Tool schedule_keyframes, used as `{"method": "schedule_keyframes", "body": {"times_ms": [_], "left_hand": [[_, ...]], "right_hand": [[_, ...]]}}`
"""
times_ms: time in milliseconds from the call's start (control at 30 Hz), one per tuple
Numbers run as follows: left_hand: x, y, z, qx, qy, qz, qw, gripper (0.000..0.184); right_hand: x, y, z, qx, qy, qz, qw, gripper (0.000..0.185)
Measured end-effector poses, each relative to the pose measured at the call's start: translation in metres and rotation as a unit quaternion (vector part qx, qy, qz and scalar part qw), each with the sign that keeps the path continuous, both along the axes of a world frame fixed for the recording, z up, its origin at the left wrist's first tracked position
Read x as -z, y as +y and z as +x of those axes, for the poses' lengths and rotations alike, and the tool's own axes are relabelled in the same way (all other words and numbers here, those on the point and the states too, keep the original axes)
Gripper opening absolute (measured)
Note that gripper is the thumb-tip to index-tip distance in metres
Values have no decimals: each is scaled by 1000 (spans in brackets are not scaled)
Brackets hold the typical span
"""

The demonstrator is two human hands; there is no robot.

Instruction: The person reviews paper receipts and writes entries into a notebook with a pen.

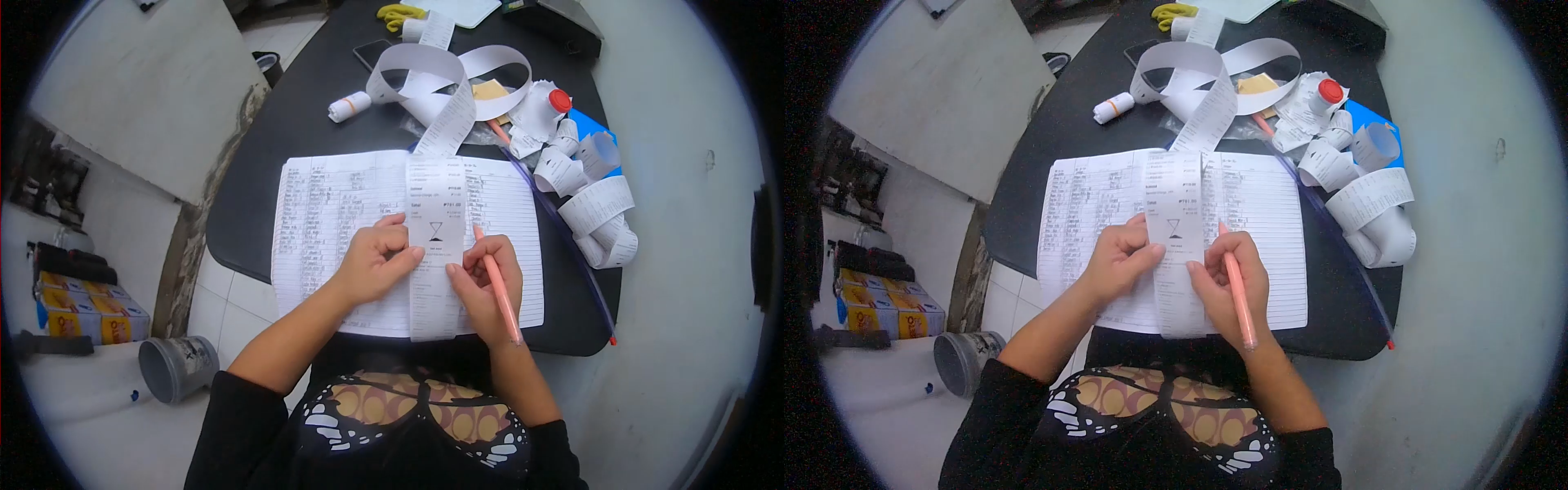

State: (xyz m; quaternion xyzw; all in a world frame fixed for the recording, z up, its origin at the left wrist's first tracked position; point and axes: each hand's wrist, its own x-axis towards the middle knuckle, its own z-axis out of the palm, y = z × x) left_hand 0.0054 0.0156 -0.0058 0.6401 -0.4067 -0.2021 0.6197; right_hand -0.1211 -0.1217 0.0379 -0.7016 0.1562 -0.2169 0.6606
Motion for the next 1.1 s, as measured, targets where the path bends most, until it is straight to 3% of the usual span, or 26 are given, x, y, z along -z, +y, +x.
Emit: {"method": "schedule_keyframes", "body": {"times_ms": [400, 600, 700, 967, 1100], "left_hand": [[0, 2, 4, 68, -21, -19, 997, 27], [-11, 1, 0, 53, 36, -34, 997, 21], [-9, 2, 2, 66, -63, 2, 996, 19], [-8, 0, 2, 48, -61, 11, 997, 19], [-8, -1, 1, 37, -31, 2, 999, 17]], "right_hand": [[2, -4, 17, 42, -40, 2, 998, 23], [-1, -8, 21, 49, -47, -5, 998, 22], [-1, -9, 22, 55, -55, -10, 997, 22], [0, -10, 21, 58, -44, -21, 997, 23], [-6, -4, 8, 8, -27, 8, 1000, 26]]}}
